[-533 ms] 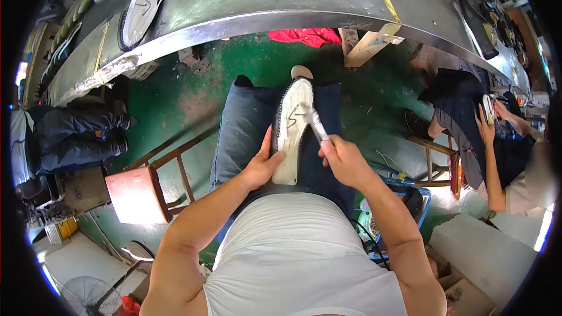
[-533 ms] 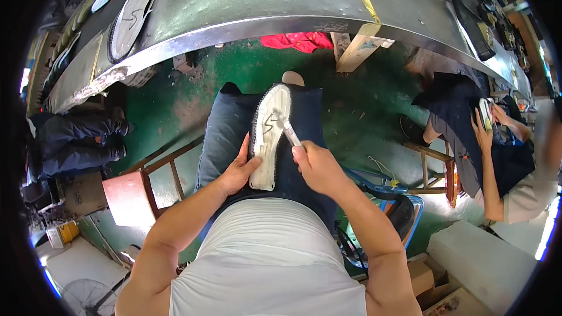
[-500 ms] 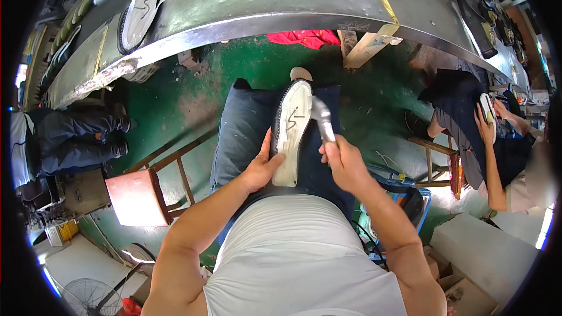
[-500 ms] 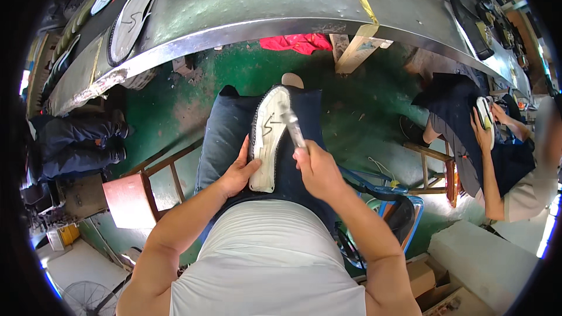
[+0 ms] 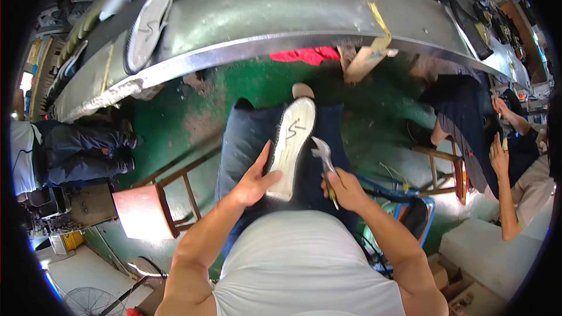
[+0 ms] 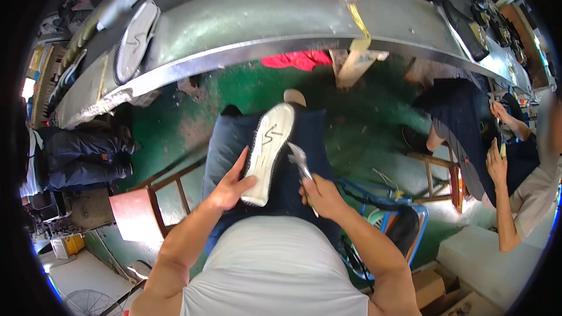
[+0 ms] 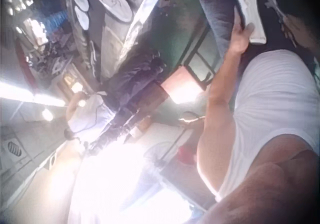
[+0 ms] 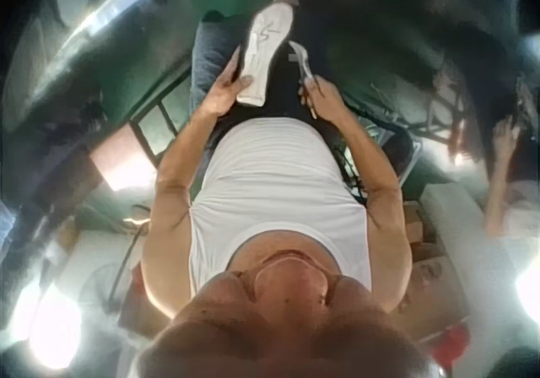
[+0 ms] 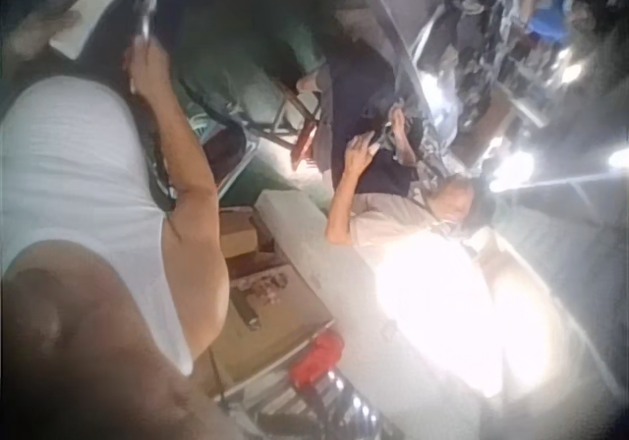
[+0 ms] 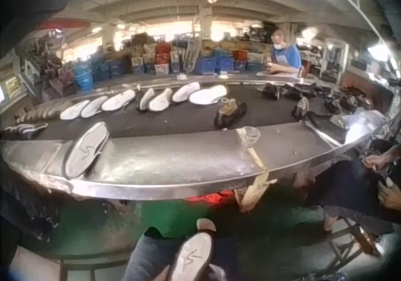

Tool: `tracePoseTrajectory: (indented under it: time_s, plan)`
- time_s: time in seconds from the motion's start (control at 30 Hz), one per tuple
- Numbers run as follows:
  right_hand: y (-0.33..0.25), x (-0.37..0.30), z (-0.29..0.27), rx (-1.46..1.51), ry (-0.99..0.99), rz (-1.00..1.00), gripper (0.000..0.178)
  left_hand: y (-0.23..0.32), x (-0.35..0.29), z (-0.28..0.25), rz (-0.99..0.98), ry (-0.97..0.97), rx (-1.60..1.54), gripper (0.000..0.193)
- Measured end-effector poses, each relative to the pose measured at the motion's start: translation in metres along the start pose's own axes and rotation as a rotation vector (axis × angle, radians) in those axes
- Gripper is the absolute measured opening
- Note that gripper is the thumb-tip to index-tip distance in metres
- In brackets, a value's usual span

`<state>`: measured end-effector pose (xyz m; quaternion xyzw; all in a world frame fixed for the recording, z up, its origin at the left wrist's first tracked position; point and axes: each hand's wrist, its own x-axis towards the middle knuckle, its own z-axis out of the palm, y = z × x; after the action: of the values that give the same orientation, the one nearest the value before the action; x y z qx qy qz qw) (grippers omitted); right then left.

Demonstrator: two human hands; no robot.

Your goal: Manually shaping and tightening a shoe upper onto a last using a handheld tool.

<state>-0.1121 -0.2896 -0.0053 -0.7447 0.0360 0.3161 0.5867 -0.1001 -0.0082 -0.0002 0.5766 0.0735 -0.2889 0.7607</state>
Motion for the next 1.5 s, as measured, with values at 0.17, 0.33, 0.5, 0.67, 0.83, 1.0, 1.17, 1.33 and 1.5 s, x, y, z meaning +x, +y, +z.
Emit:
tracePoseTrajectory:
  time_s: [0.17, 0.33, 0.5, 0.67, 0.83, 1.0, 1.17, 1.33, 1.5]
  plan:
    - [0.040, -0.001, -0.010, 0.454, -0.059, 0.090, 0.044, 0.103, -0.020, -0.003, 0.209, -0.021, -0.175, 0.079]
    - [0.039, 0.019, -0.016, 0.405, -0.169, 0.135, 0.047, 0.263, 0.062, -0.011, 0.337, 0.081, -0.032, 0.076]
    - [0.028, 0.028, -0.020, 0.396, -0.197, 0.234, 0.049, 0.394, 0.231, -0.039, 0.437, 0.457, 0.640, 0.073]
    - [0.008, 0.033, -0.027, 0.500, -0.225, 0.298, 0.049, 0.378, 0.349, -0.088, 0.558, 0.629, 2.193, 0.054]
    - [0.005, 0.040, -0.034, 0.528, -0.202, 0.337, 0.045, 0.421, 0.326, -0.109, 0.563, 0.500, 1.585, 0.050]
    - [0.010, 0.044, -0.034, 0.525, -0.254, 0.301, 0.049, 0.451, 0.201, -0.243, -0.197, 0.990, 1.903, 0.073]
    - [0.012, 0.035, -0.026, 0.512, -0.204, 0.285, 0.050, 0.411, 0.132, -0.291, 0.046, 0.745, 0.767, 0.064]
    - [0.026, 0.031, -0.015, 0.471, -0.183, 0.268, 0.047, 0.320, 0.062, -0.235, 0.266, 0.434, 0.226, 0.057]
    - [0.001, 0.011, -0.015, 0.216, -0.136, -0.002, 0.027, 0.143, 0.029, -0.076, 0.520, 0.304, -0.012, 0.060]
